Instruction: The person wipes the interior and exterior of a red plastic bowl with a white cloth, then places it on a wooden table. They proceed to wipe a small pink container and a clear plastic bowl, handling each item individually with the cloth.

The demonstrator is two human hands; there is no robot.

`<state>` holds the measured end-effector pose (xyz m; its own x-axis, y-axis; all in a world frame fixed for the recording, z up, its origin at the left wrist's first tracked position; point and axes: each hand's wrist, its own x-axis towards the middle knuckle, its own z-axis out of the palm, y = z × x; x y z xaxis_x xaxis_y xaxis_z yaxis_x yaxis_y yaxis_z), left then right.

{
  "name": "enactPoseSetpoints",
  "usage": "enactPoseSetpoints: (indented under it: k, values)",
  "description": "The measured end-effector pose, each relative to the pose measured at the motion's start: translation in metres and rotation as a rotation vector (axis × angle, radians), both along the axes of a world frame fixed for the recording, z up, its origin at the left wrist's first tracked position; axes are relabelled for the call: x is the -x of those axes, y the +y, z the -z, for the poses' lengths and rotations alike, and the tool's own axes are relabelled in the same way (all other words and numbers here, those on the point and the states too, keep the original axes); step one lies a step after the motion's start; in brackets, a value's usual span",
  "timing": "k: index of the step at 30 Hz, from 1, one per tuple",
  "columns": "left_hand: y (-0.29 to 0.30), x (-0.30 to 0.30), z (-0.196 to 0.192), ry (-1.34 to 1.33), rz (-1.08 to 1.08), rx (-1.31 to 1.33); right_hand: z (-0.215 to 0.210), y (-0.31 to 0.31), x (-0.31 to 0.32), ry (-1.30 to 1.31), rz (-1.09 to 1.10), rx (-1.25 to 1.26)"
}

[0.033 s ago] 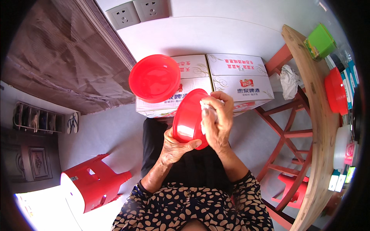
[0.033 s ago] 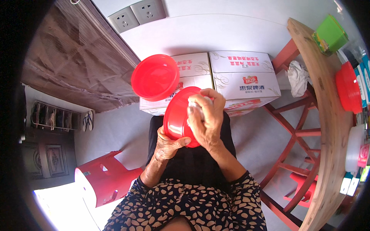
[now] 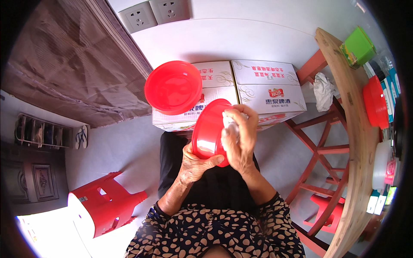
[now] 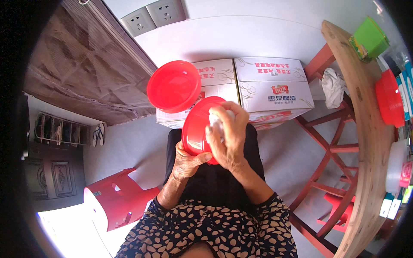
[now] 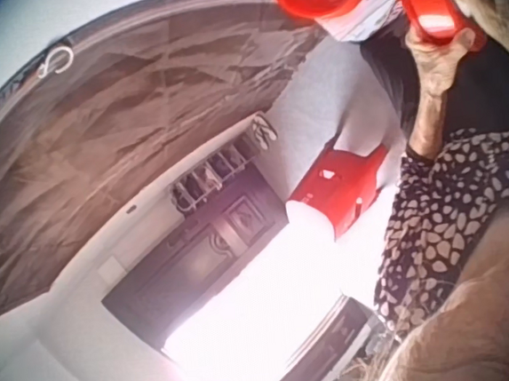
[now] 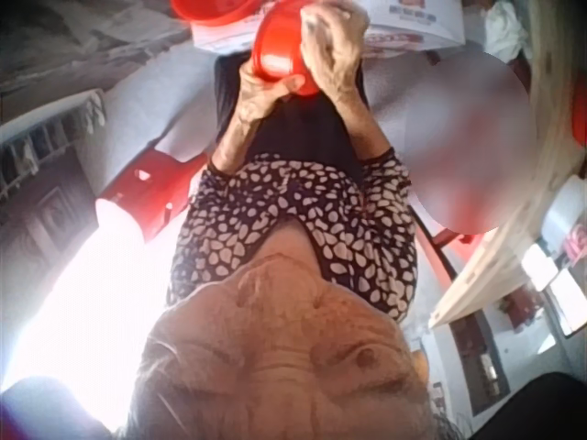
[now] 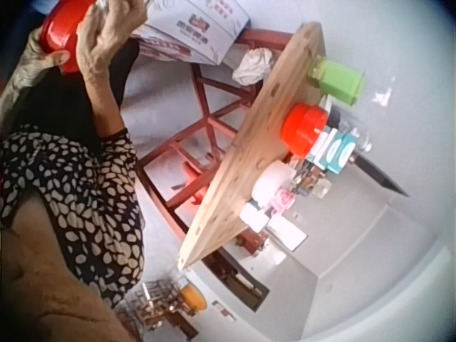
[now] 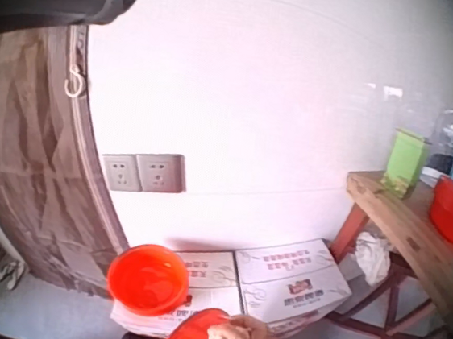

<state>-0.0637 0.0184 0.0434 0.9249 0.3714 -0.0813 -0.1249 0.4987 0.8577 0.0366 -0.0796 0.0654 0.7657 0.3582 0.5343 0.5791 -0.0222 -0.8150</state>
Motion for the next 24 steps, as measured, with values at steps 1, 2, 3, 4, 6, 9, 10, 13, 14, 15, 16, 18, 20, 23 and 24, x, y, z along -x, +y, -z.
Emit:
enactPoseSetpoints:
  k: [1, 2, 3, 4, 6, 9, 10, 13, 14, 15, 16, 18, 20, 23, 24]
  values:
    - [0.001, 0.001, 0.002, -0.011, -0.019, 0.039, 0.001, -0.001, 0.007, -0.088, -0.02, 0.044]
    - [0.004, 0.001, 0.005, -0.036, -0.015, 0.065, 0.007, -0.002, 0.016, -0.075, -0.097, 0.039]
    - [0.01, 0.006, 0.016, -0.009, 0.016, 0.131, 0.004, -0.003, 0.019, -0.285, -0.08, 0.147]
    - [0.012, 0.007, 0.015, -0.051, 0.042, 0.163, 0.003, -0.003, 0.022, -0.36, -0.102, 0.144]
    - [0.011, 0.008, 0.017, -0.063, 0.072, 0.216, 0.001, -0.003, 0.021, -0.449, -0.125, 0.133]
    - [0.008, 0.009, 0.018, -0.131, 0.055, 0.248, -0.009, 0.0, 0.0, -0.497, -0.066, 0.2]
    - [0.006, 0.008, 0.015, -0.116, 0.037, 0.256, -0.01, 0.003, -0.008, -0.44, -0.04, 0.146]
    - [0.005, 0.007, 0.011, -0.099, 0.019, 0.308, 0.004, 0.005, -0.024, -0.314, 0.113, 0.2]
    - [0.005, 0.006, 0.01, -0.09, 0.002, 0.303, 0.011, 0.005, -0.029, -0.265, 0.153, 0.203]
    - [0.006, 0.007, 0.011, -0.086, 0.0, 0.287, 0.019, 0.004, -0.03, -0.126, 0.166, 0.174]
    - [0.008, 0.007, 0.013, -0.081, -0.005, 0.27, 0.026, 0.002, -0.031, -0.056, 0.17, 0.129]
    - [0.007, 0.006, 0.013, -0.103, -0.031, 0.264, 0.04, -0.004, -0.031, 0.055, 0.197, 0.129]
    - [0.003, -0.001, 0.005, -0.155, -0.075, 0.285, 0.043, -0.007, -0.016, 0.02, 0.167, 0.156]
    - [0.004, -0.002, 0.017, -0.143, -0.104, 0.273, 0.036, -0.009, 0.015, 0.021, -0.009, 0.102]
    - [0.003, -0.002, 0.017, -0.141, -0.097, 0.293, 0.032, -0.01, 0.023, -0.063, -0.056, 0.106]
